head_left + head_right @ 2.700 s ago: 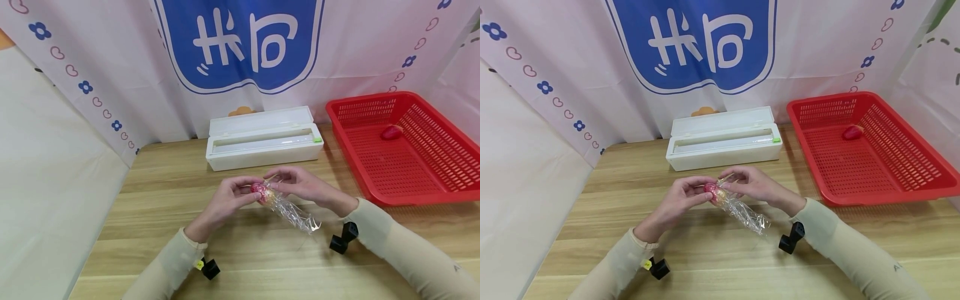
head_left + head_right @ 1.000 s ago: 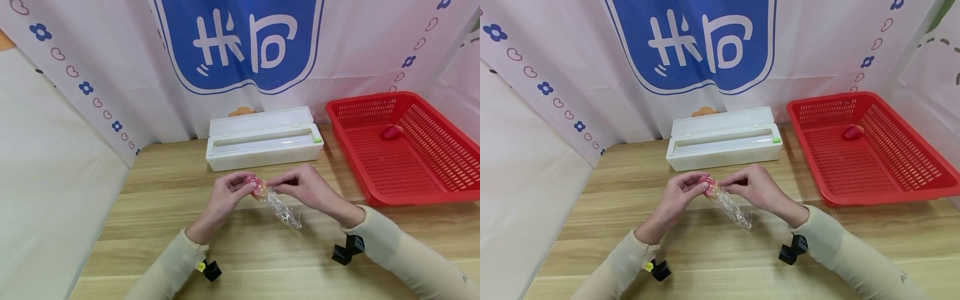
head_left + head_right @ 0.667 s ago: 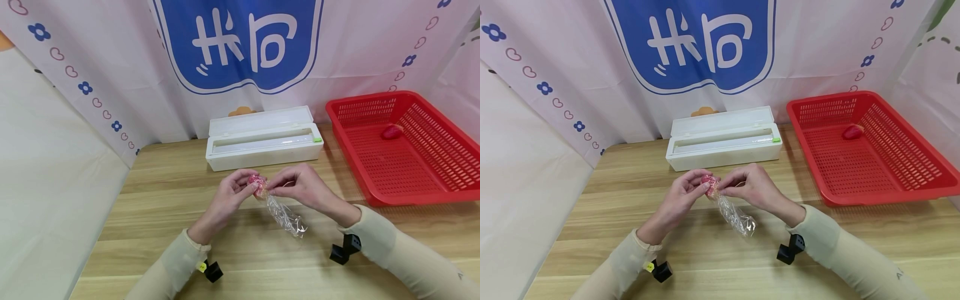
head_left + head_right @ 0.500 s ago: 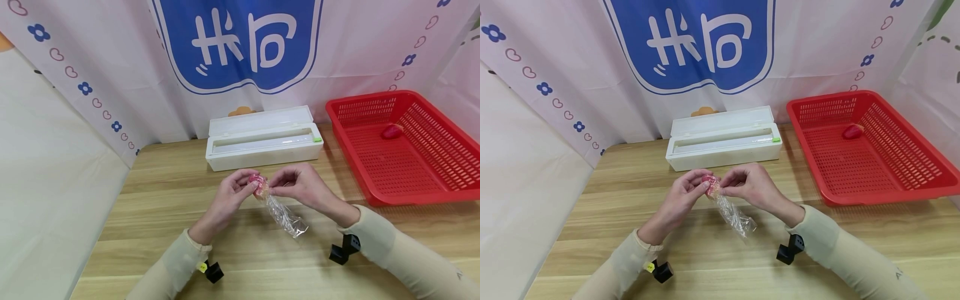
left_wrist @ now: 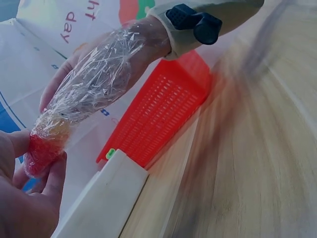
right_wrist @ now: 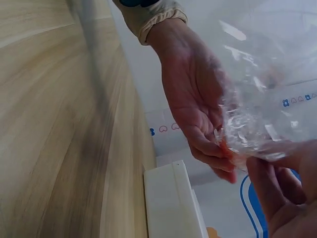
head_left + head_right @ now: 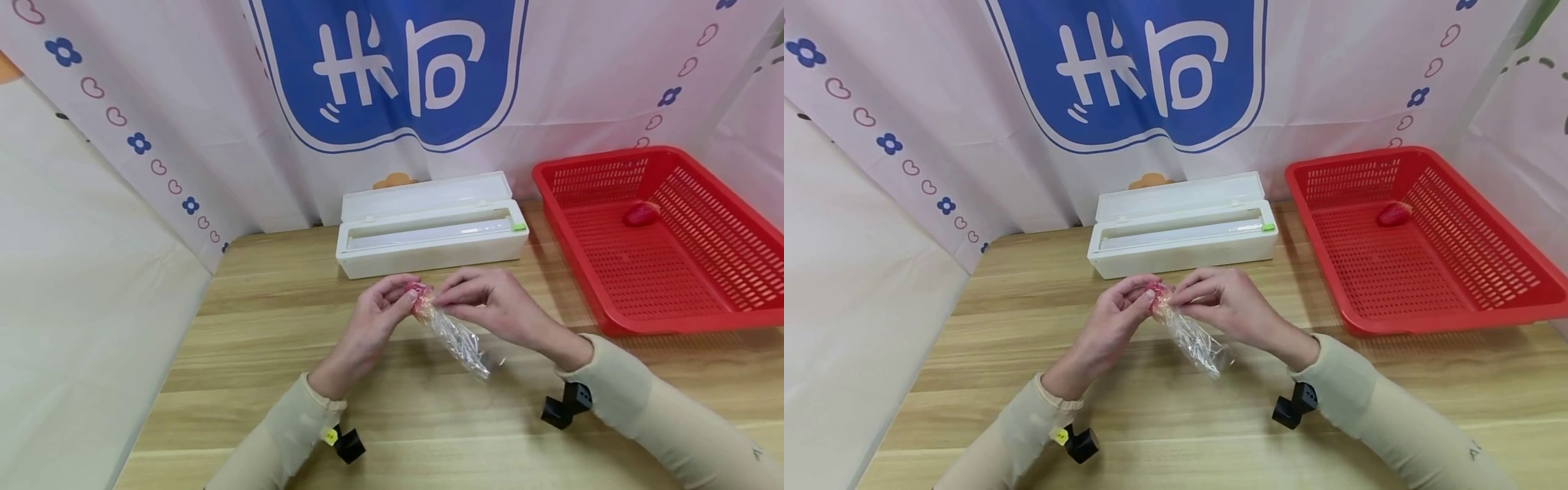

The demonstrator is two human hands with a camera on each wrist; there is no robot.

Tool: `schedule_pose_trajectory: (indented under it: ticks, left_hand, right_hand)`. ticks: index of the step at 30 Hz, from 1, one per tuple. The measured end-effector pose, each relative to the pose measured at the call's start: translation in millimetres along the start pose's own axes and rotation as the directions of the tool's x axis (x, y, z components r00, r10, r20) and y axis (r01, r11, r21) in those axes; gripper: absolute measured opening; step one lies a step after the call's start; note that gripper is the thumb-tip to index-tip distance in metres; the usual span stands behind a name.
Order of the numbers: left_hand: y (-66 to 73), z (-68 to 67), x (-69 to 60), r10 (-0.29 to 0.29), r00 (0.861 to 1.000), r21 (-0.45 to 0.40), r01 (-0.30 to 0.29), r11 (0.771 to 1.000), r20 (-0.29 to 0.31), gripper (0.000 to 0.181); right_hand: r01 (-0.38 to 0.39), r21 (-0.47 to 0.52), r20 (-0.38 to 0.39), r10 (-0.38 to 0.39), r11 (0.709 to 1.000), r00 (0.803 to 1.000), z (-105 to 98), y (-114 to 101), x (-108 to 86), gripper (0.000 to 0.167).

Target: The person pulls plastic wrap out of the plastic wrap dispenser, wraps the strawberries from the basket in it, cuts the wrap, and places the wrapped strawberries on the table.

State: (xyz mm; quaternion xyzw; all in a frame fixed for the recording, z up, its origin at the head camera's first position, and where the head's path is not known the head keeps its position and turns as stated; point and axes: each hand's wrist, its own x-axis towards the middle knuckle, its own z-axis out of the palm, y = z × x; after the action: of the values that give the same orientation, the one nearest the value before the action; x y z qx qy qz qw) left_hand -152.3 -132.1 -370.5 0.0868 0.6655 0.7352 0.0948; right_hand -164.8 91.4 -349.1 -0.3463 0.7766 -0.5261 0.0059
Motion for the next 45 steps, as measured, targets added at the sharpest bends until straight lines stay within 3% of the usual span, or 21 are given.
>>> schedule_pose_trajectory:
  ticks: [10, 17, 23, 28, 33, 36, 40, 45]
  left_hand:
    - [1.5, 0.6, -0.9, -0.030, 1.000, 0.013, 0.030, 0.999, 0.009, 0.041]
    - [2.2, 2.6, -1.6, -0.067, 0.995, 0.009, 0.066, 0.998, 0.079, 0.039]
    - [-0.4, 4.9, -1.3, -0.095, 0.989, 0.057, 0.090, 0.994, 0.109, 0.042]
    - [-1.5, 3.9, -1.8, -0.115, 0.983, 0.079, 0.105, 0.991, 0.142, 0.050]
    - [-1.4, 1.6, -2.7, -0.100, 0.984, 0.043, 0.094, 0.995, 0.146, 0.051]
    - [-0.9, 0.3, -2.9, -0.080, 0.985, 0.007, 0.080, 0.997, 0.153, 0.053]
    - [-1.6, -0.4, -2.4, -0.053, 0.983, -0.043, 0.061, 0.997, 0.174, 0.053]
    - [-2.0, -0.1, -1.7, -0.027, 0.980, -0.066, 0.041, 0.997, 0.199, 0.051]
  right_hand:
    - [0.083, -0.142, -0.096, -0.097, 0.986, 0.991, 4.6, 3.0, -2.1, 0.018]
    - [0.147, -0.166, -0.071, -0.161, 0.975, 0.984, 2.4, 5.0, -1.3, 0.017]
    - [0.255, -0.152, -0.041, -0.264, 0.955, 0.964, 4.4, 9.0, -1.3, 0.015]
    - [0.222, -0.112, -0.058, -0.230, 0.969, 0.972, 5.1, 9.0, -3.7, 0.011]
    - [0.196, -0.110, -0.078, -0.205, 0.974, 0.976, -1.8, 10.3, -8.3, 0.019]
    - [0.253, -0.192, -0.076, -0.271, 0.948, 0.960, -5.7, 15.1, -10.7, 0.027]
    - [0.352, -0.281, -0.021, -0.372, 0.893, 0.928, -4.6, 23.1, -14.6, 0.044]
    - [0.419, -0.355, 0.051, -0.430, 0.836, 0.901, 4.6, 24.3, -16.8, 0.067]
